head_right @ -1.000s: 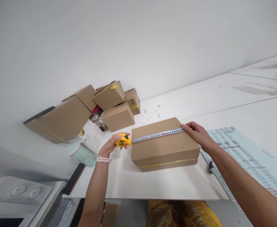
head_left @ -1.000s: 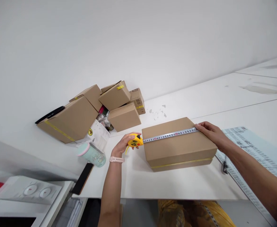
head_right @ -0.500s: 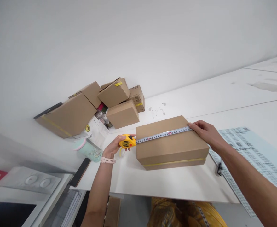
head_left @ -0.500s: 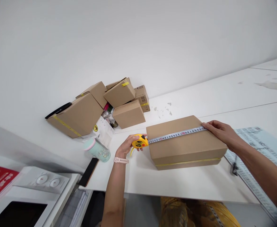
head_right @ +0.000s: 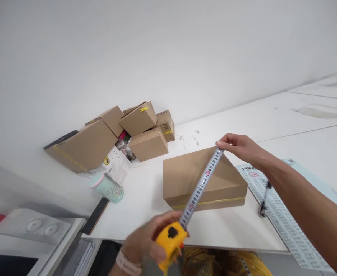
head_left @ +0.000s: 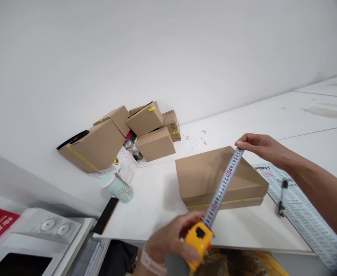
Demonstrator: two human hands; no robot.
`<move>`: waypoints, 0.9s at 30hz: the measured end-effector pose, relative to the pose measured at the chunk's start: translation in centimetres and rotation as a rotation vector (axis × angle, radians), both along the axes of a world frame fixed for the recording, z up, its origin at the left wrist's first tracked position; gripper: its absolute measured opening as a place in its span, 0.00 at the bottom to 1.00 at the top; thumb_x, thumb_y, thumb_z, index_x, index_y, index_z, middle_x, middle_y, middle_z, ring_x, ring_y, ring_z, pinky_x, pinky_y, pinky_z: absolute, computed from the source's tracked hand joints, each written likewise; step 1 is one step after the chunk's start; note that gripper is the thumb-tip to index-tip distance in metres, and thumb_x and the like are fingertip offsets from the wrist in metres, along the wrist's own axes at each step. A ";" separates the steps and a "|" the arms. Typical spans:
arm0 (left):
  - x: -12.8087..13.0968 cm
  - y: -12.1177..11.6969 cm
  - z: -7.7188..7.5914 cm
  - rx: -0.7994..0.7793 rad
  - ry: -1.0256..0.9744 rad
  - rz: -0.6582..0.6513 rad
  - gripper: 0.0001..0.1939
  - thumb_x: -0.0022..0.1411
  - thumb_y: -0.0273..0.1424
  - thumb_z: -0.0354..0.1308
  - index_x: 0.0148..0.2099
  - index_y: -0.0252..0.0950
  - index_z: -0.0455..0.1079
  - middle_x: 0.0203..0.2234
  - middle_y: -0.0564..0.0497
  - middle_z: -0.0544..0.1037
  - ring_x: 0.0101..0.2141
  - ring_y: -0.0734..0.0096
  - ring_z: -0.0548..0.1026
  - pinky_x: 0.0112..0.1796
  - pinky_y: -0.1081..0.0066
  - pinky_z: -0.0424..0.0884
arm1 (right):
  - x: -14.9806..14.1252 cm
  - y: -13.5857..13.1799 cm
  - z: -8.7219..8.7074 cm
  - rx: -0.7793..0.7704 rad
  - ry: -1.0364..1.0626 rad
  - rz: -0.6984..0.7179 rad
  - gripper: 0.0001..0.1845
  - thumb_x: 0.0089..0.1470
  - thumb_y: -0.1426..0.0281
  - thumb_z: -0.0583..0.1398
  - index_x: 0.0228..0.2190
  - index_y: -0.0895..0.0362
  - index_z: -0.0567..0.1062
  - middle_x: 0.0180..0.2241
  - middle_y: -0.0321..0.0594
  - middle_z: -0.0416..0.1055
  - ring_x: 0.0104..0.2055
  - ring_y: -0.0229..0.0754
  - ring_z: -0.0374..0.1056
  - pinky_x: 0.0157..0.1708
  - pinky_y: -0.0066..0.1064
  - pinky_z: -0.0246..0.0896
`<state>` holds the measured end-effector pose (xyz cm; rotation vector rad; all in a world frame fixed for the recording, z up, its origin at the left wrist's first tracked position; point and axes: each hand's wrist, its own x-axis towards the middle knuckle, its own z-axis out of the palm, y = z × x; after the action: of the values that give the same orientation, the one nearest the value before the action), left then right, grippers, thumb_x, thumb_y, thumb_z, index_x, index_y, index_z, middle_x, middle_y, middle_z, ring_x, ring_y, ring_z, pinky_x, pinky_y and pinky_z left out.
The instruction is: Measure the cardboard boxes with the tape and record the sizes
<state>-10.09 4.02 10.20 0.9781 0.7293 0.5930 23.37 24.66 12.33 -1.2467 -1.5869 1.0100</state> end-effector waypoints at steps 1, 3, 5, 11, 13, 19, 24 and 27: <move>1.6 -0.8 -1.1 -0.046 -0.075 0.042 0.43 0.37 0.32 0.79 0.58 0.38 0.72 0.47 0.41 0.77 0.37 0.65 0.78 0.34 0.70 0.76 | -0.7 0.4 0.5 -0.004 -0.006 0.090 0.30 0.44 0.38 0.65 0.28 0.53 0.76 0.31 0.40 0.77 0.35 0.44 0.69 0.37 0.35 0.63; 4.8 -1.7 -2.9 -0.130 -0.225 0.131 0.34 0.38 0.31 0.78 0.50 0.38 0.73 0.44 0.42 0.78 0.32 0.65 0.79 0.31 0.68 0.77 | -2.4 1.5 0.9 0.013 -0.024 0.197 0.30 0.49 0.38 0.61 0.29 0.53 0.77 0.35 0.42 0.78 0.38 0.47 0.70 0.40 0.37 0.64; 7.5 -2.0 -4.0 -0.167 -0.375 0.231 0.30 0.41 0.36 0.76 0.47 0.39 0.71 0.43 0.43 0.78 0.30 0.61 0.81 0.31 0.62 0.78 | -4.0 2.7 0.4 0.051 -0.059 0.155 0.33 0.56 0.37 0.54 0.32 0.53 0.78 0.42 0.45 0.79 0.45 0.51 0.72 0.46 0.39 0.65; 12.5 -1.5 -4.2 -0.150 -0.408 0.472 0.26 0.47 0.47 0.71 0.44 0.39 0.70 0.45 0.42 0.76 0.31 0.57 0.80 0.34 0.55 0.78 | -6.6 4.9 -2.6 0.032 -0.220 0.072 0.32 0.63 0.45 0.47 0.42 0.54 0.79 0.48 0.48 0.79 0.50 0.56 0.72 0.50 0.42 0.64; 13.4 -1.2 -4.3 -0.166 -0.381 0.504 0.27 0.47 0.49 0.70 0.44 0.39 0.71 0.45 0.42 0.75 0.31 0.58 0.80 0.34 0.56 0.77 | -6.6 5.1 -3.1 0.040 -0.260 0.088 0.31 0.64 0.46 0.46 0.46 0.52 0.79 0.47 0.46 0.80 0.50 0.56 0.72 0.50 0.42 0.64; 14.3 -0.1 -3.7 -0.155 -0.312 0.590 0.32 0.42 0.52 0.73 0.43 0.37 0.71 0.44 0.43 0.74 0.30 0.62 0.78 0.31 0.59 0.78 | -6.5 4.7 -3.1 0.082 -0.348 0.128 0.31 0.65 0.48 0.45 0.50 0.48 0.78 0.50 0.42 0.79 0.53 0.58 0.72 0.52 0.45 0.64; 14.3 0.0 -3.2 -0.176 -0.295 0.581 0.32 0.40 0.52 0.73 0.42 0.38 0.71 0.43 0.44 0.74 0.29 0.63 0.78 0.31 0.59 0.78 | -6.6 4.4 -3.0 0.119 -0.419 0.181 0.27 0.64 0.48 0.48 0.41 0.46 0.82 0.49 0.39 0.80 0.51 0.58 0.72 0.49 0.44 0.64; 14.5 -0.5 -3.7 -0.163 -0.306 0.579 0.32 0.40 0.51 0.74 0.42 0.39 0.70 0.43 0.44 0.73 0.29 0.62 0.79 0.31 0.59 0.78 | -6.7 4.4 -3.1 0.147 -0.452 0.207 0.23 0.62 0.49 0.51 0.37 0.46 0.81 0.42 0.38 0.81 0.46 0.56 0.73 0.44 0.42 0.63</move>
<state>4.46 3.49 6.50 0.4988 0.7704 1.1413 16.63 29.06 9.21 -1.2870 -2.1336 0.7472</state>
